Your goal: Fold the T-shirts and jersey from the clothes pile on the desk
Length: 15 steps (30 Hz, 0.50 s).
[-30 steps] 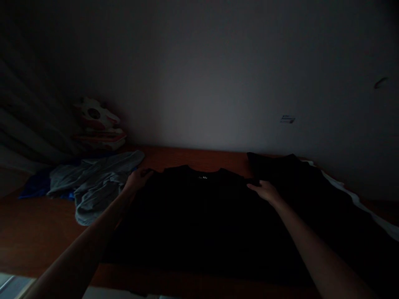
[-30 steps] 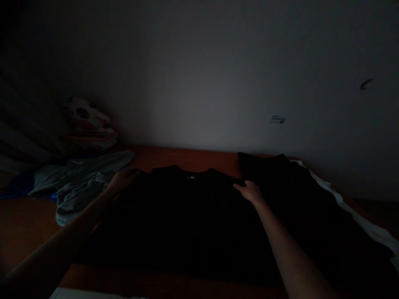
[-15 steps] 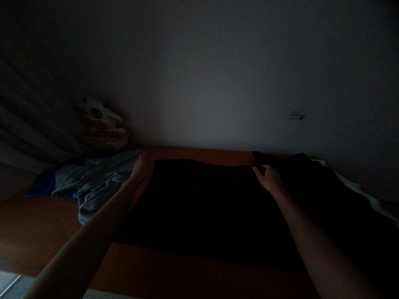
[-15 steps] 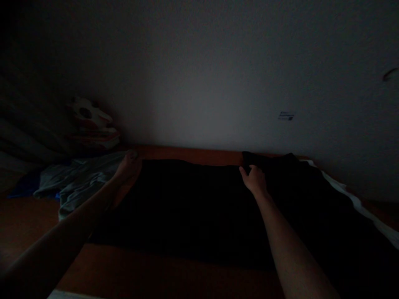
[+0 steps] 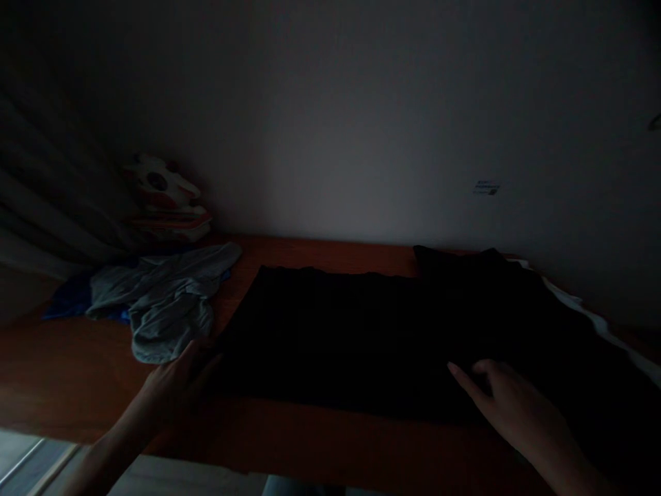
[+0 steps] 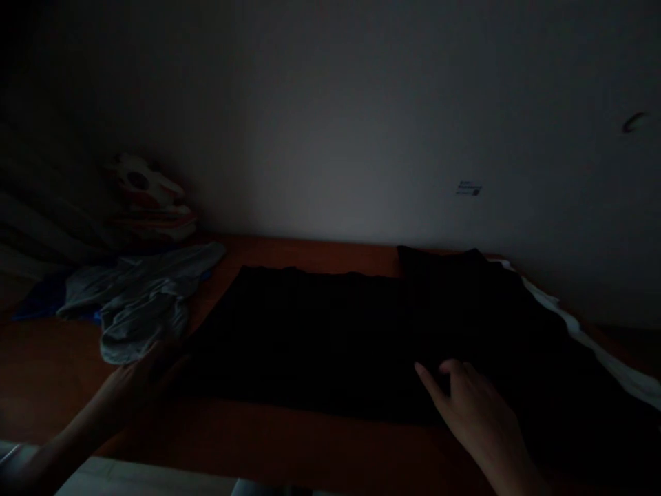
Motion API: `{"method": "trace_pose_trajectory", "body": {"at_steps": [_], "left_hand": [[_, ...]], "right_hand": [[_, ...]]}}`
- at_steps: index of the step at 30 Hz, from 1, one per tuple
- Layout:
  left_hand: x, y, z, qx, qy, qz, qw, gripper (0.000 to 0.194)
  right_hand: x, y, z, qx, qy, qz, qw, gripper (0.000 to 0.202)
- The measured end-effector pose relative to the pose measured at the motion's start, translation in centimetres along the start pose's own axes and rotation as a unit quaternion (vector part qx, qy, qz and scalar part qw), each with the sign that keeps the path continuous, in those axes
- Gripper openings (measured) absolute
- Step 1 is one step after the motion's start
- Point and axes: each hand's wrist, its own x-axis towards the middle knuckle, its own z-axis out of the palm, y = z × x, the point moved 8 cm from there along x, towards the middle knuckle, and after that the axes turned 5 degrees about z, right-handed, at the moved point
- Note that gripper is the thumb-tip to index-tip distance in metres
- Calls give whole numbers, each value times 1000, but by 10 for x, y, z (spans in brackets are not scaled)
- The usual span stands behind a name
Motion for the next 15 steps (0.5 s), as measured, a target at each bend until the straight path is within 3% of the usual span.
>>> {"method": "trace_pose_trajectory", "body": {"at_steps": [5, 7, 9, 12, 15], "left_hand": [[-9, -16, -3, -48, 15, -27, 998, 29], [-15, -22, -7, -37, 18, 3, 999, 29], [-17, -12, -14, -13, 23, 67, 997, 30], [-4, 35, -19, 32, 22, 145, 989, 35], [24, 110, 6, -12, -48, 219, 975, 39]], "right_hand": [[-17, -22, 8, -96, -17, -56, 994, 47], [-22, -20, 9, -97, -37, -59, 993, 44], [-21, -24, 5, -97, -40, -67, 992, 37], [-9, -62, 1, -82, -8, -103, 991, 31], [10, -133, 21, -30, -33, -172, 984, 43]]}}
